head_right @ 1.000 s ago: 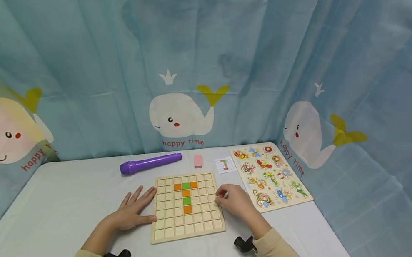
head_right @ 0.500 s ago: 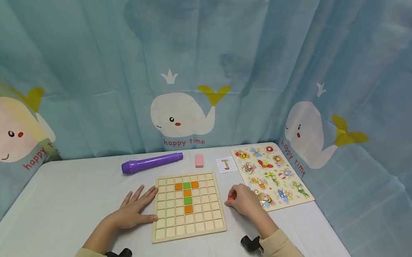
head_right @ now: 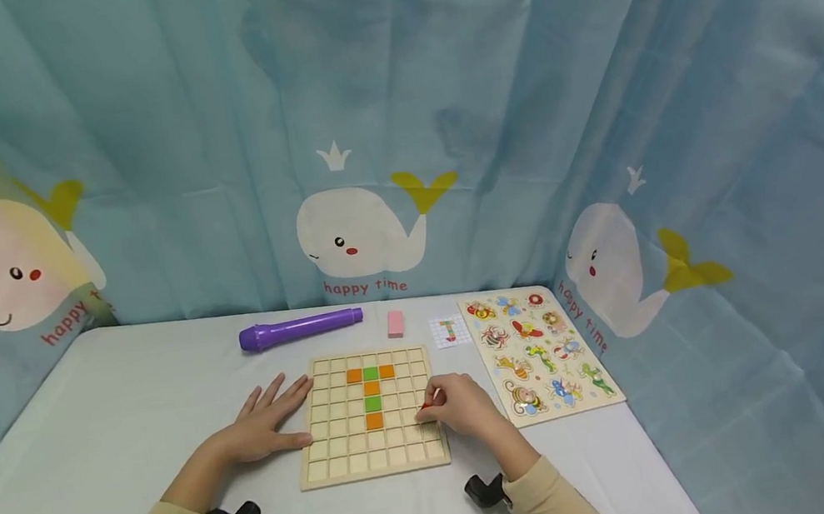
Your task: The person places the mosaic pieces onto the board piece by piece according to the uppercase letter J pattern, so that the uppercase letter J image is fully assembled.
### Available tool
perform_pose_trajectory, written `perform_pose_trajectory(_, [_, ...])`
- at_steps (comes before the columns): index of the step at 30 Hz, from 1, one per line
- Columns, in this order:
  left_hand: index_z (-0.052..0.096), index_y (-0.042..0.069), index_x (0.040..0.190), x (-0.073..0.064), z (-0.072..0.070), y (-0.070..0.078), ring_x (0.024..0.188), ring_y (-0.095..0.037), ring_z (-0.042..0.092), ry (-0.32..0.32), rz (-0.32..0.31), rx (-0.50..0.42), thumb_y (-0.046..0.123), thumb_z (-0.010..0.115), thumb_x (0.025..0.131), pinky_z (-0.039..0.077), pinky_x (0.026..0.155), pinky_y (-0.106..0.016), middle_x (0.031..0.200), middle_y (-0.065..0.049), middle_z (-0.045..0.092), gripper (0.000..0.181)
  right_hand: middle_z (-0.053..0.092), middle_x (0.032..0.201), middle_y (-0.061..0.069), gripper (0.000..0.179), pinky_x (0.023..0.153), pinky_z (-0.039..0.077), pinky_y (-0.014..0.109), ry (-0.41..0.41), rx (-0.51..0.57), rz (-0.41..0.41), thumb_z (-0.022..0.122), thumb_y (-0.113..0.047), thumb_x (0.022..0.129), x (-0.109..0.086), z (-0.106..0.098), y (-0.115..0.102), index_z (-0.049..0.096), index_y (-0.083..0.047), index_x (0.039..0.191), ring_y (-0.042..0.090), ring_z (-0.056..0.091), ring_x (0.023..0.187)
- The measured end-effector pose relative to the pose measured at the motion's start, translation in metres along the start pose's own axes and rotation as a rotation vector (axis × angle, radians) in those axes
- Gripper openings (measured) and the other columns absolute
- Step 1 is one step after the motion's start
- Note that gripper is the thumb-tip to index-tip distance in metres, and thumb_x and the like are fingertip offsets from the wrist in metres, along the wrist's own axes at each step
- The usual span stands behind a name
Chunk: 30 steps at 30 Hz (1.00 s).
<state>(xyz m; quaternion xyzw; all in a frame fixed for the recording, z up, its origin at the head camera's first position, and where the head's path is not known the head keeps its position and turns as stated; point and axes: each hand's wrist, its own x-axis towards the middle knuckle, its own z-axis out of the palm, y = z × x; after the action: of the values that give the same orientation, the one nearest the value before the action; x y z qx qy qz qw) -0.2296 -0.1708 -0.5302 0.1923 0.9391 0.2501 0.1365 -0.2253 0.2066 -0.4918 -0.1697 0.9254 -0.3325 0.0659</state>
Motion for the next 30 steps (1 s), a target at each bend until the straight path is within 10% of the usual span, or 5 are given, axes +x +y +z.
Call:
perform_pose_trajectory(18, [0.020, 0.020, 0.163, -0.004, -0.003, 0.000, 0.156, -0.041, -0.006, 0.008, 0.007, -0.011, 0.069, 0.066, 0.084, -0.011, 0.121, -0.064, 0.170, -0.005, 0.015, 0.103, 0.061, 0.067, -0.012, 0.016, 0.054, 0.043, 0.020, -0.077, 0.054, -0.038, 0.082, -0.026, 0.086, 0.013, 0.055, -0.049, 0.071, -0.021, 0.076, 0.004, 0.051, 0.061])
perform_pose_trajectory(30, [0.019, 0.020, 0.163, -0.001, -0.001, -0.003, 0.156, -0.041, -0.007, 0.002, 0.006, -0.003, 0.069, 0.065, 0.085, -0.011, 0.121, -0.063, 0.171, -0.006, 0.014, 0.103, 0.061, 0.073, -0.012, 0.016, 0.057, 0.045, 0.022, -0.027, 0.019, -0.008, 0.077, -0.034, 0.090, 0.008, 0.032, -0.045, 0.069, -0.026, 0.079, 0.008, 0.053, 0.067])
